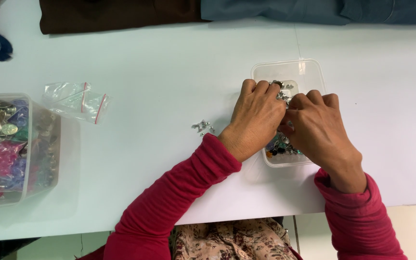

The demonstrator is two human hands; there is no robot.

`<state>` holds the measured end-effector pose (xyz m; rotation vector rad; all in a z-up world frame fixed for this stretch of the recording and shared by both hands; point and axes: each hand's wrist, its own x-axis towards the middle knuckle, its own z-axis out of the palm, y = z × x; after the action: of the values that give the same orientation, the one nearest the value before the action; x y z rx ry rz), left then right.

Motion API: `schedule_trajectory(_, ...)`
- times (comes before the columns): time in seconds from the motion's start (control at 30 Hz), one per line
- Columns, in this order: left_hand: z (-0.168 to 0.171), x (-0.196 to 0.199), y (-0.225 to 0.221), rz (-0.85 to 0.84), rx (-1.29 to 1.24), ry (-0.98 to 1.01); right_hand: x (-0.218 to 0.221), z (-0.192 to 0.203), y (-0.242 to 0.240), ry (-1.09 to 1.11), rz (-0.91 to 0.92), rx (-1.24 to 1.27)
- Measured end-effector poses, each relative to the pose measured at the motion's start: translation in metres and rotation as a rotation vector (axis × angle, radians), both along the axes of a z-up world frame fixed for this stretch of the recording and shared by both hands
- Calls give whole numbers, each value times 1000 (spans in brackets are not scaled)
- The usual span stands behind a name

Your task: Sorting small light blue buttons into a plastic bag and then sorting through a container of mixed metallic buttons and charms.

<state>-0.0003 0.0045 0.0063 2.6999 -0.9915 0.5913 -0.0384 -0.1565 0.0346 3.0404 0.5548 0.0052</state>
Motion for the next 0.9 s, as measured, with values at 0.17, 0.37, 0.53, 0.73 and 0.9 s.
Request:
schedule_trajectory(0.17,-1,0,0,5,22,22,1,-9,-1,-59,28,-3)
schedule_trajectory(0.37,-3,0,0,10,37,24,-1,4,1,-41,35,2)
schedule_trajectory(0.53,3,0,4,6,22,33,-3,18,-4,-61,33,21)
schedule_trajectory(0.73,15,1,13,8,-48,5,-1,24,-3,-157,102,228)
schedule_trajectory(0.9,33,-2,37,43,-16,13,3,17,10,-146,203,481)
